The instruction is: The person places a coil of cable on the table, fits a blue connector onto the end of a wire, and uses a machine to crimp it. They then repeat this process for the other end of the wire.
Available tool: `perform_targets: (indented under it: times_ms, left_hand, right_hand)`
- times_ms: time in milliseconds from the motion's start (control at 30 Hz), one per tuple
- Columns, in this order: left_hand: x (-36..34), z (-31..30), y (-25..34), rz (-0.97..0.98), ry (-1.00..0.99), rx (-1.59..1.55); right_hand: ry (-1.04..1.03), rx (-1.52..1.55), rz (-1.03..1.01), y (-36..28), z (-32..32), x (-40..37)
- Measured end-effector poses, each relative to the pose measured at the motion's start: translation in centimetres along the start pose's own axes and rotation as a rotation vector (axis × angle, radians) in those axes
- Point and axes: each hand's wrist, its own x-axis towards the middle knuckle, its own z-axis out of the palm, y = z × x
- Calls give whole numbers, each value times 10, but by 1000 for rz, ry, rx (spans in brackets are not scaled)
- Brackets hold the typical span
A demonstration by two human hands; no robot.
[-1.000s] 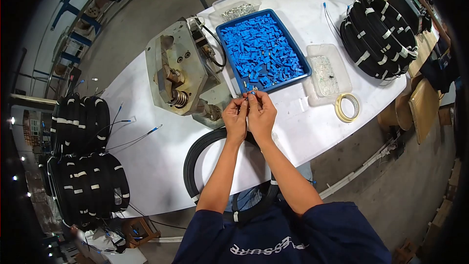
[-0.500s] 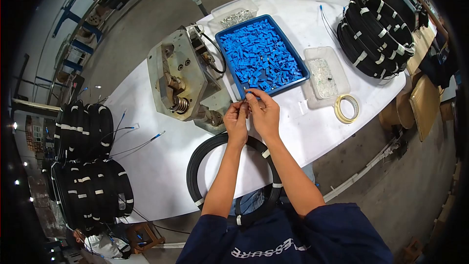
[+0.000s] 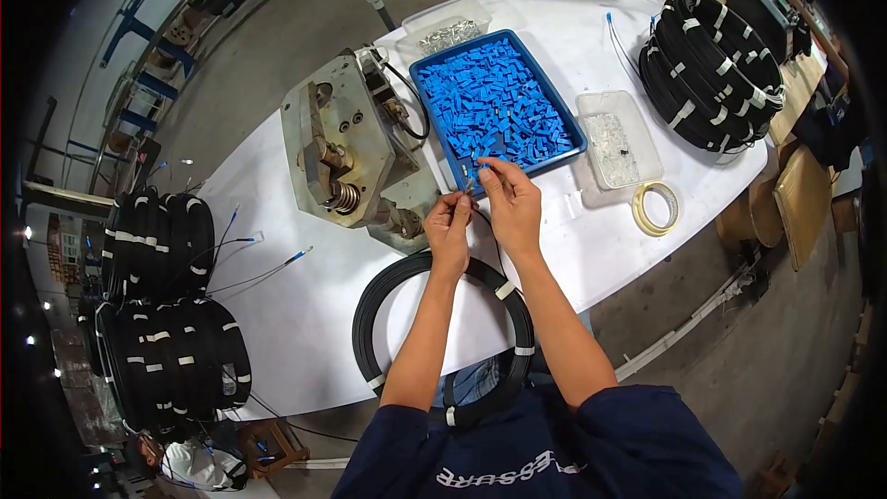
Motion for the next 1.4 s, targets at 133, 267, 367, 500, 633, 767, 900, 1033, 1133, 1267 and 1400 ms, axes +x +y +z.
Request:
perform_targets:
  times_ms: [133, 267, 367, 500, 633, 767, 900, 1033, 1133, 1267, 1400]
  left_hand:
    - [1, -2, -1, 10, -25, -62]
    - [0, -3, -2, 61, -74, -108]
    - [-2, -3, -4, 76, -115, -69]
    - [-1, -5, -5, 98, -158, -95]
    - [-1, -6, -6, 78, -149, -113]
    - [-1, -4, -5, 68, -143, -134]
    - [-2, -6, -5, 78, -144, -120]
    - [-1, -6, -8, 79, -141, -114]
    - [-1, -5, -7, 84, -141, -118]
    - [0, -5, -7, 69, -136, -112]
    - [0, -5, -6, 43, -118, -84]
  right_hand:
    - [-92, 18, -68, -6, -3, 0]
    - [-104, -4, -114, -7, -10, -4]
    - [-134, -328, -333, -7, -16, -9]
    - [-162, -397, -497, -3, -20, -17]
    - [-166, -399, -505, -3, -20, -20]
    - [-168, -403, -517, -4, -21, -20]
    - [-178, -407, -535, -5, -21, -20]
    - [-171, -411, -530, -5, -21, -21]
    - [-176, -419, -537, -7, -22, -20]
    - [-175, -426, -551, -6, -22, -20]
    - [-169, -372, -464, -15, -22, -19]
